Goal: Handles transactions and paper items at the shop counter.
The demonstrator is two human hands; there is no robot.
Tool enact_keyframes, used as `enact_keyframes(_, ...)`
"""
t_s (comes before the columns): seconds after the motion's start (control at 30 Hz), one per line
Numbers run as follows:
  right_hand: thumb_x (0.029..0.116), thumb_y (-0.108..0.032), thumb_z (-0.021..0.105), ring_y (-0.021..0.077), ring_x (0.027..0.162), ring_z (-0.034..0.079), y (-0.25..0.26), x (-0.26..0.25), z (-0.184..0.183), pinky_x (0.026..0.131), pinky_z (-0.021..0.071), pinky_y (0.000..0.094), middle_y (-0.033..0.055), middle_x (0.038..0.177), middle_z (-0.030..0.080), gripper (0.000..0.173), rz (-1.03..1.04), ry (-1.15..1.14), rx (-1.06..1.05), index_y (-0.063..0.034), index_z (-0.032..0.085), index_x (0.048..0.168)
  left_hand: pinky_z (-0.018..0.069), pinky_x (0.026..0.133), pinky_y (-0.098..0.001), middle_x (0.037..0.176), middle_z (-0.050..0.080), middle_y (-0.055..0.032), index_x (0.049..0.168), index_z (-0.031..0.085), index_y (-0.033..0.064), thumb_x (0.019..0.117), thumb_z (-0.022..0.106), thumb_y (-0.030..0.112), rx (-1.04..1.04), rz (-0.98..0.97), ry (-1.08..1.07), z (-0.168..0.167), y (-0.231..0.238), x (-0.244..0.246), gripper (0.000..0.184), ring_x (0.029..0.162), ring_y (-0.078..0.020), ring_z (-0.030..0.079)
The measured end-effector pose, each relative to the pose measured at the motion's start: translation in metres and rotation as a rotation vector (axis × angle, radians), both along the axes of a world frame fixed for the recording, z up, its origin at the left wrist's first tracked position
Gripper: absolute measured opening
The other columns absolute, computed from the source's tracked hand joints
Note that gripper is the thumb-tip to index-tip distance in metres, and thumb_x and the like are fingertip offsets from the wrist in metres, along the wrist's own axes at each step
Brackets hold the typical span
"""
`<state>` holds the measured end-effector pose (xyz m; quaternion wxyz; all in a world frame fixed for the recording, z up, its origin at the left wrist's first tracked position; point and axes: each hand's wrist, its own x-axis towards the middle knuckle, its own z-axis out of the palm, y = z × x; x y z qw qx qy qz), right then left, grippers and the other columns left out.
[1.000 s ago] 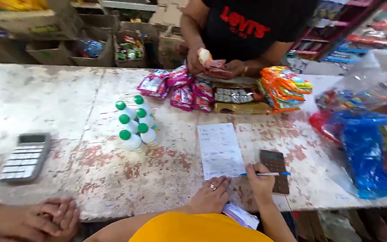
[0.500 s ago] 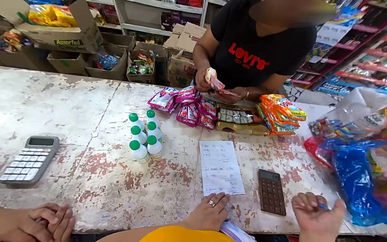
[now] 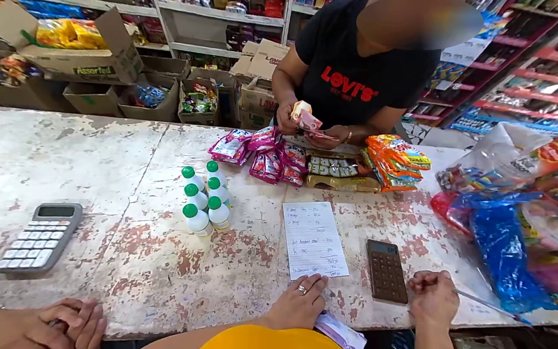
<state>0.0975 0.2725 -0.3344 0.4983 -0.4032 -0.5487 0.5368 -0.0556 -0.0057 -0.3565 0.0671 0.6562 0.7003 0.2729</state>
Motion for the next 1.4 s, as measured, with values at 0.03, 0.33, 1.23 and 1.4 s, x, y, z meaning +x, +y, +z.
enact_keyframes(0.03,0.1115,-0.022,0.023,0.0032,0.048,0.057,-0.002,-0.001,0.001,0.047,0.0496,0.0177,-0.0086,0.059,0.062,0.048,0.005,-0.009,0.028,-0.0169,0.052,0.073,0.0424,0.114,-0.0473,0.149,0.056,-0.0177,0.098,0.07,-0.0001,0.0981,0.055,0.004,-0.008,-0.005,0.001,0.001,0.0,0.0,0.015,0.141,-0.033,0.051)
enact_keyframes(0.33,0.1075,-0.02,0.028,0.0025,0.043,0.052,0.009,0.004,0.011,0.044,0.0449,0.0168,-0.0081,0.055,0.061,0.048,0.215,-0.184,-0.07,-0.0202,0.047,0.064,0.0395,0.116,-0.0493,0.149,0.055,-0.0188,0.103,0.07,-0.0024,0.0988,0.055,0.002,-0.02,-0.004,-0.101,0.005,0.0,0.001,0.017,0.142,-0.0349,0.049)
enact_keyframes(1.23,0.1107,-0.014,0.041,0.0028,0.045,0.05,0.043,0.008,0.019,0.043,0.0427,0.0158,0.0002,0.07,0.064,0.018,0.291,-0.309,-0.357,-0.0067,0.055,0.103,0.0472,0.109,-0.0484,0.146,0.058,-0.0167,0.093,0.07,0.0009,0.0957,0.058,0.007,0.016,0.028,0.056,-0.002,0.005,0.004,0.014,0.136,-0.0334,0.056)
enact_keyframes(1.4,0.1108,-0.015,0.041,0.0026,0.044,0.049,0.044,0.009,0.022,0.042,0.042,0.0158,0.0012,0.07,0.065,0.017,0.292,-0.303,-0.379,-0.0065,0.055,0.104,0.0481,0.108,-0.0472,0.145,0.059,-0.0158,0.091,0.069,0.0029,0.0941,0.059,0.01,0.034,0.037,0.112,-0.004,0.005,0.004,0.012,0.135,-0.0323,0.057)
